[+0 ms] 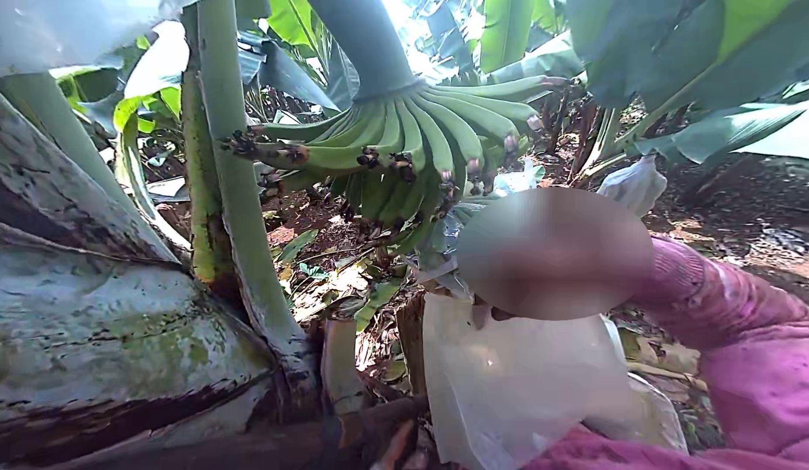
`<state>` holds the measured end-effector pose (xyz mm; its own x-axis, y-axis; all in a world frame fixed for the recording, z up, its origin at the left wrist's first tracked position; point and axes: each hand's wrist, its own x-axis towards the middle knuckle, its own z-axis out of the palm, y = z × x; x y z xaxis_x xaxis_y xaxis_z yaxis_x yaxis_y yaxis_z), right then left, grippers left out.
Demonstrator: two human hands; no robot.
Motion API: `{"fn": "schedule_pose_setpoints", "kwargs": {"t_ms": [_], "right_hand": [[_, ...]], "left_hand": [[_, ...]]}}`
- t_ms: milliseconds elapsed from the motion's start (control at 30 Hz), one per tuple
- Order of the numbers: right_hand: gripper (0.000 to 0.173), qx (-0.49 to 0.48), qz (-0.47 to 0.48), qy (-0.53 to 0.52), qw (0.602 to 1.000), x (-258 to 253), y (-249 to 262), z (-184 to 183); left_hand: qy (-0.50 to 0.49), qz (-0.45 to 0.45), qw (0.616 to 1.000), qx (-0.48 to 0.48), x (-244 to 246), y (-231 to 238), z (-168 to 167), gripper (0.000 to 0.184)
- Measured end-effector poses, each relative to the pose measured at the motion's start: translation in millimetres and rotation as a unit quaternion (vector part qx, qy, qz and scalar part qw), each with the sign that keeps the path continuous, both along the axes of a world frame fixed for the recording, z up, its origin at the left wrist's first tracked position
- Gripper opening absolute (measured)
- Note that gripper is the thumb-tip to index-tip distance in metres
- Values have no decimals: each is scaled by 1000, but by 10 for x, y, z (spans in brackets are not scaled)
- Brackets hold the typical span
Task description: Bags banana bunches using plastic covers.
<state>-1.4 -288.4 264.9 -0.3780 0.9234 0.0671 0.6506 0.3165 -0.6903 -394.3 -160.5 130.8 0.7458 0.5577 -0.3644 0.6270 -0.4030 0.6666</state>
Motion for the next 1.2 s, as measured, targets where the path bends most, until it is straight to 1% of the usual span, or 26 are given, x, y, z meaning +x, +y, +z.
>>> {"fn": "schedule_pose_setpoints", "kwargs": {"t_ms": [33,67,133,200,233,267,300,367,400,433,500,533,567,600,633,733,767,800,867,933,1000,1033,1100,1133,1167,1200], "right_hand": [[20,-3,2,11,1000,17,-32,46],[20,-3,6,15,1000,12,-52,85],[19,-13,3,10,1000,-53,-50,155],[20,-28,5,10,1000,-121,0,174],[22,-27,15,9,999,-145,30,158],[23,-35,28,12,999,-174,61,151],[24,-50,37,24,998,-214,90,142],[23,-80,48,56,994,-303,138,125],[23,-78,56,73,993,-336,161,111],[22,-61,62,90,992,-361,176,87],[19,-30,45,74,996,-361,136,145],[14,-21,23,55,998,-337,88,218],[12,-18,-2,39,999,-287,23,288],[12,-17,-25,30,999,-216,-52,332],[10,-26,-50,29,998,-143,-137,362],[5,-50,-110,56,991,80,-394,316],[8,-50,-118,63,990,184,-494,262],[13,-30,-114,64,991,322,-611,194],[22,58,-112,70,989,616,-911,100],[24,147,-112,103,977,950,-1277,72],[19,212,-112,174,955,1184,-1510,110],[17,241,-113,216,939,1234,-1543,124],[22,291,-103,282,908,1304,-1488,149],[22,313,-115,300,894,1364,-1451,155],[22,329,-136,293,888,1471,-1417,183],[25,332,-159,260,893,1614,-1403,230]], "left_hand": [[-37,-24,999,16,62,34,278,53],[-65,-36,996,39,136,73,475,55],[-116,-69,991,20,265,141,649,59],[-198,-113,974,9,336,109,715,56],[-261,-136,956,-1,361,72,728,59],[-328,-149,933,-5,399,45,726,66],[-384,-148,911,17,488,53,739,72],[-449,-136,872,141,851,172,812,77],[-464,-139,856,180,1061,256,834,74],[-472,-153,846,192,1253,345,836,64],[-480,-208,839,152,1526,476,839,30],[-489,-235,831,120,1594,519,856,18],[-504,-244,823,97,1614,551,872,15],[-522,-231,817,88,1595,573,873,15],[-542,-197,812,95,1557,588,869,16],[-592,-56,784,181,1450,639,917,17],[-605,-17,769,204,1427,653,944,16],[-618,16,756,216,1415,661,969,16],[-636,72,738,214,1429,658,990,16],[-633,103,742,196,1461,637,975,16],[-604,108,768,185,1491,614,956,15],[-580,97,788,182,1503,598,942,15],[-543,71,819,173,1580,557,894,17],[-524,52,834,165,1633,540,850,19],[-506,33,847,157,1690,526,799,20],[-491,16,859,145,1743,507,752,20]]}}
